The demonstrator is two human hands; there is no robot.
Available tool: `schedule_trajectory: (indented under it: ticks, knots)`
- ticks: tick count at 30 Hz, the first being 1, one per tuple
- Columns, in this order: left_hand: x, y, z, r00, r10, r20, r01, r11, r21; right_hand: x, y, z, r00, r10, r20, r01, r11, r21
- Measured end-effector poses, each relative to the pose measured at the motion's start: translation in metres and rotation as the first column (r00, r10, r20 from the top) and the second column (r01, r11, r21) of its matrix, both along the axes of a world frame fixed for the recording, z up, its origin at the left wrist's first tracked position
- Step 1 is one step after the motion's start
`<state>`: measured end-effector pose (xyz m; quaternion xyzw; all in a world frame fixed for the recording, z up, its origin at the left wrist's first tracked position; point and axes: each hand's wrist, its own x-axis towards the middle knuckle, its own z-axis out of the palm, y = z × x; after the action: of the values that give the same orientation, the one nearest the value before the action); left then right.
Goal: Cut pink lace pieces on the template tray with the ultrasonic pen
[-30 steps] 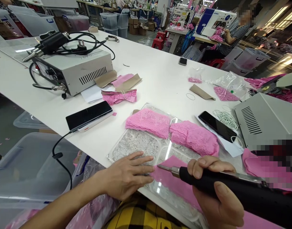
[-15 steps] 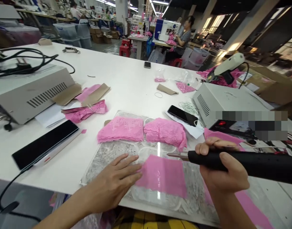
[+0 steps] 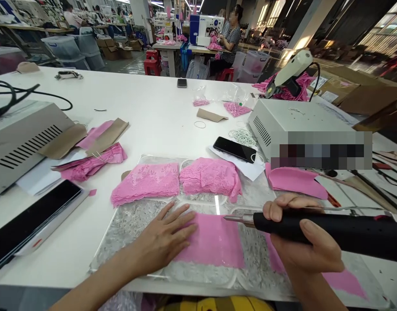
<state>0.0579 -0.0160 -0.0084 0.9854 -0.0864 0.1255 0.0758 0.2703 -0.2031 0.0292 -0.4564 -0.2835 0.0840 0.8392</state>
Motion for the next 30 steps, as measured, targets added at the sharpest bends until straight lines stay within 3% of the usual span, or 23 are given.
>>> schedule_trajectory:
  ticks: [12, 30]
  knots:
    - [0.0, -0.003, -0.006, 0.999, 0.044, -0.014, -0.045, 0.997, -0.065, -0.024, 0.02, -0.009, 0.984, 0.166, 0.059, -0.166, 0.986, -0.004]
    - [0.0, -0.004, -0.006, 0.999, 0.047, 0.001, -0.047, 0.993, -0.109, -0.026, 0.026, -0.011, 0.98, 0.177, 0.091, -0.173, 0.983, -0.057]
